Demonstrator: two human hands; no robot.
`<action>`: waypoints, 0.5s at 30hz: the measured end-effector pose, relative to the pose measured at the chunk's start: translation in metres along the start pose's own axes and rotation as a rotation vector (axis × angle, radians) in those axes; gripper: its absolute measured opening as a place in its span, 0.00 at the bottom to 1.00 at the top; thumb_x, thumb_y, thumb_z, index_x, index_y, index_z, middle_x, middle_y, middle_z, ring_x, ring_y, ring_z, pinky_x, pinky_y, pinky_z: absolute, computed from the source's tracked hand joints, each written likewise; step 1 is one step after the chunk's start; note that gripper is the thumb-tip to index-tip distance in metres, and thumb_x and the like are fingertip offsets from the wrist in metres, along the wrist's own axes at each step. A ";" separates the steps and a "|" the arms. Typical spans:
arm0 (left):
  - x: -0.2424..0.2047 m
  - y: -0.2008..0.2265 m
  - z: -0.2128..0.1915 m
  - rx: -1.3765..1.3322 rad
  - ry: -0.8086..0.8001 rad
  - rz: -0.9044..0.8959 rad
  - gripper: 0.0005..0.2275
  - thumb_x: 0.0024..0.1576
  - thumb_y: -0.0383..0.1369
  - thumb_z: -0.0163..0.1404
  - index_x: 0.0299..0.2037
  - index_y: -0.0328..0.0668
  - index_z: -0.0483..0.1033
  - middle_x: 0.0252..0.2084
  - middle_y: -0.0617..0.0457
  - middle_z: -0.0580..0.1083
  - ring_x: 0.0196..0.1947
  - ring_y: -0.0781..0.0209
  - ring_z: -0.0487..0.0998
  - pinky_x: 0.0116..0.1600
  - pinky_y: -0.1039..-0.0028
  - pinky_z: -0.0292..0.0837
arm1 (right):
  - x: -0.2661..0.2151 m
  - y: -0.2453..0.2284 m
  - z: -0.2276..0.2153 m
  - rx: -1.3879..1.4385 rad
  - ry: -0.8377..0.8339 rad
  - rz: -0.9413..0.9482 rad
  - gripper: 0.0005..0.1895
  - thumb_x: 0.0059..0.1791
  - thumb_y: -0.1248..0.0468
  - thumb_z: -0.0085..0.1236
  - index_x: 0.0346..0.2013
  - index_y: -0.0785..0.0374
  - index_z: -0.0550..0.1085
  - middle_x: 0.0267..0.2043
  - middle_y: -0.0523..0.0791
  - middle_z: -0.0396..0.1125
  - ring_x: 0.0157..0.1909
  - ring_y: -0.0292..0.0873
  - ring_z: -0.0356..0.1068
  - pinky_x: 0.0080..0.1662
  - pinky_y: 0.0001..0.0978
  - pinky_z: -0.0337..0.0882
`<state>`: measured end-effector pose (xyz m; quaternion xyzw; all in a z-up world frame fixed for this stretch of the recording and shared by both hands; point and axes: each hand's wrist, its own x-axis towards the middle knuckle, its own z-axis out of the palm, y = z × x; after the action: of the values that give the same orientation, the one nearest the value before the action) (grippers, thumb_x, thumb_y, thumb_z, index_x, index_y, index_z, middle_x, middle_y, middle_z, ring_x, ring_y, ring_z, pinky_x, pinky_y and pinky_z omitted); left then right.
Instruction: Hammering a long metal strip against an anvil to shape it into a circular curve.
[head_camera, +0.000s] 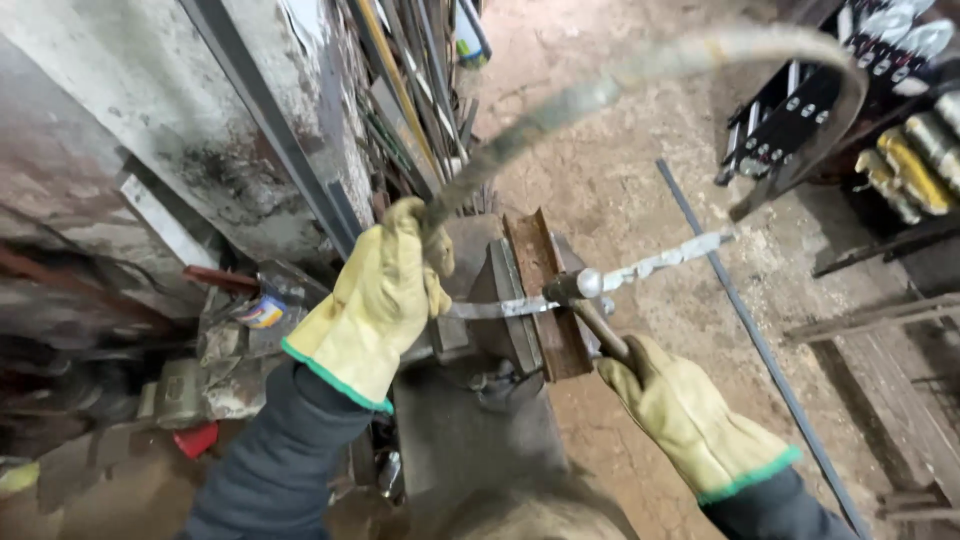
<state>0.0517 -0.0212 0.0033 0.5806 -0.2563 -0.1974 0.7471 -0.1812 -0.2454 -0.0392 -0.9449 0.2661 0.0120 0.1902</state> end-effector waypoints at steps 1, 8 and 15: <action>0.003 0.005 0.002 0.018 0.000 -0.002 0.26 0.60 0.60 0.38 0.45 0.41 0.65 0.27 0.51 0.70 0.14 0.65 0.68 0.20 0.71 0.68 | 0.001 -0.002 -0.007 0.072 0.108 -0.038 0.18 0.50 0.50 0.55 0.50 0.55 0.74 0.29 0.54 0.73 0.30 0.58 0.74 0.32 0.49 0.72; -0.002 0.024 0.006 0.132 -0.052 -0.051 0.25 0.63 0.57 0.36 0.47 0.41 0.69 0.29 0.55 0.70 0.18 0.69 0.69 0.26 0.74 0.73 | 0.007 0.033 0.028 -0.025 0.028 0.024 0.20 0.53 0.46 0.52 0.51 0.55 0.73 0.27 0.53 0.72 0.26 0.55 0.74 0.31 0.48 0.71; 0.004 0.019 0.000 0.189 -0.063 -0.045 0.25 0.67 0.55 0.36 0.42 0.35 0.69 0.28 0.55 0.70 0.17 0.67 0.71 0.25 0.74 0.72 | -0.009 0.012 0.008 0.453 0.215 0.049 0.16 0.50 0.52 0.52 0.45 0.57 0.76 0.24 0.49 0.71 0.24 0.52 0.76 0.28 0.43 0.74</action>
<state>0.0549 -0.0190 0.0218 0.6477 -0.2840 -0.2070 0.6760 -0.1940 -0.2472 -0.0500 -0.8673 0.3034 -0.1438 0.3676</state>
